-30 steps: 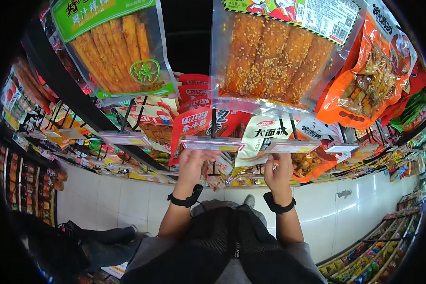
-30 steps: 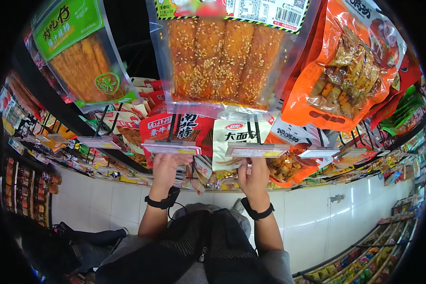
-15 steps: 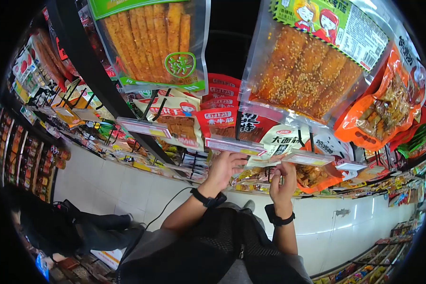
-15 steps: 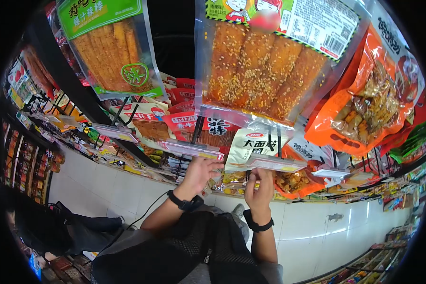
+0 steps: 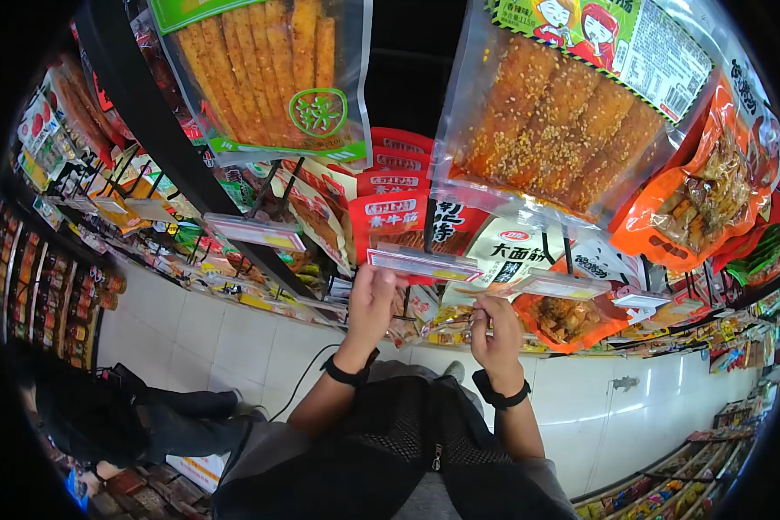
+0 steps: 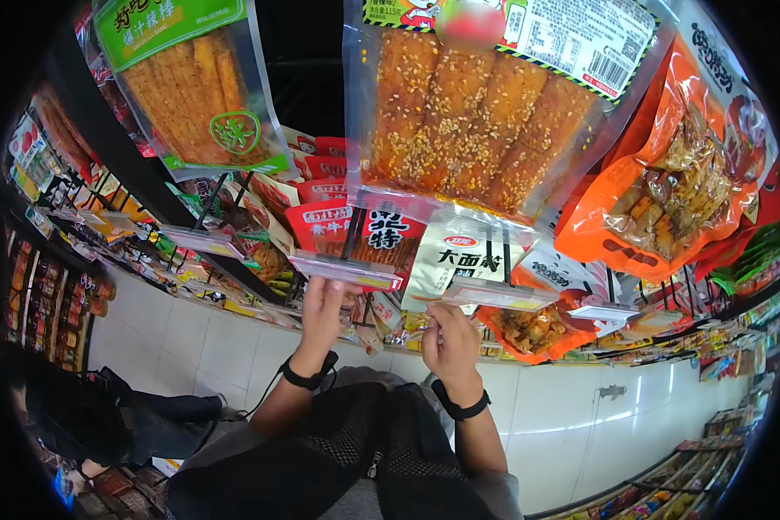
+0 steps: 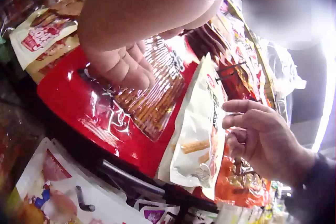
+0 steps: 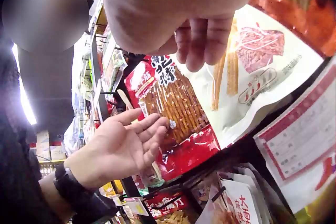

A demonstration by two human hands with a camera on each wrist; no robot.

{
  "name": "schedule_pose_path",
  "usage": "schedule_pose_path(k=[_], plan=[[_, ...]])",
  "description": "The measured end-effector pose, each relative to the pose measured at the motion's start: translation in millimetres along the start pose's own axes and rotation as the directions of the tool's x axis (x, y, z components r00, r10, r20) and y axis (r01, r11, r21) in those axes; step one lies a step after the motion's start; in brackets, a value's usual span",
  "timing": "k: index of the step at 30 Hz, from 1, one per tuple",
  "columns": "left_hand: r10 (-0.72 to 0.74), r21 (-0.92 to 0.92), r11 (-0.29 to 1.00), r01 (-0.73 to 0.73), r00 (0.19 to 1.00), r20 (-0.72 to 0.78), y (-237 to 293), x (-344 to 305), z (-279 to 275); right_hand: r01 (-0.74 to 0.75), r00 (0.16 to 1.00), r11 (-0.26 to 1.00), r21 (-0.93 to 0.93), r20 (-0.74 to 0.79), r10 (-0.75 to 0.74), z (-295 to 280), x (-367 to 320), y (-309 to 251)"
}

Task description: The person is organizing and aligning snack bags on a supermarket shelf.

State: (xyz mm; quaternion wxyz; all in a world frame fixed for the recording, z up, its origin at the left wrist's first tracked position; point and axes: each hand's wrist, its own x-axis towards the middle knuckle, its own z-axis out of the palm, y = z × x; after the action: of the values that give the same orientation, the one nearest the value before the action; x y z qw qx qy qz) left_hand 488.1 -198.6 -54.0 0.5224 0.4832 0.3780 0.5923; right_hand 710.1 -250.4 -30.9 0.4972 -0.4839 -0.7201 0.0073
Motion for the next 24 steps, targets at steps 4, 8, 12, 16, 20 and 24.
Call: schedule_pose_path(k=[4, 8, 12, 16, 20, 24], plan=[[0.069, 0.013, 0.998, -0.068, 0.985, -0.158, -7, 19, 0, -0.037, 0.999, 0.999, 0.016, 0.036, 0.036, 0, 2, -4], [0.201, 0.403, 0.882, -0.243, 0.969, 0.144, -4, 12, 9, -0.004, 0.999, 1.000, 0.011, 0.037, 0.004, -2, 18, -15], [0.173, 0.214, 0.953, -0.216, 0.964, 0.202, 10, 18, 37, 0.124, 0.979, 0.988, -0.090, 0.173, -0.107, -3, 47, -26], [0.013, 0.188, 0.979, -0.076, 0.949, 0.316, 13, 33, 41, -0.055, 0.979, 0.969, -0.240, 0.176, 0.100, 9, 57, -11], [0.255, 0.230, 0.926, -0.299, 0.945, 0.204, 4, 44, 37, -0.022, 0.990, 0.931, -0.365, 0.124, 0.072, 14, 64, -19], [0.266, 0.238, 0.932, -0.275, 0.962, 0.069, -2, 42, 13, -0.049, 0.989, 0.921, -0.386, 0.108, 0.097, 13, 61, -7]])
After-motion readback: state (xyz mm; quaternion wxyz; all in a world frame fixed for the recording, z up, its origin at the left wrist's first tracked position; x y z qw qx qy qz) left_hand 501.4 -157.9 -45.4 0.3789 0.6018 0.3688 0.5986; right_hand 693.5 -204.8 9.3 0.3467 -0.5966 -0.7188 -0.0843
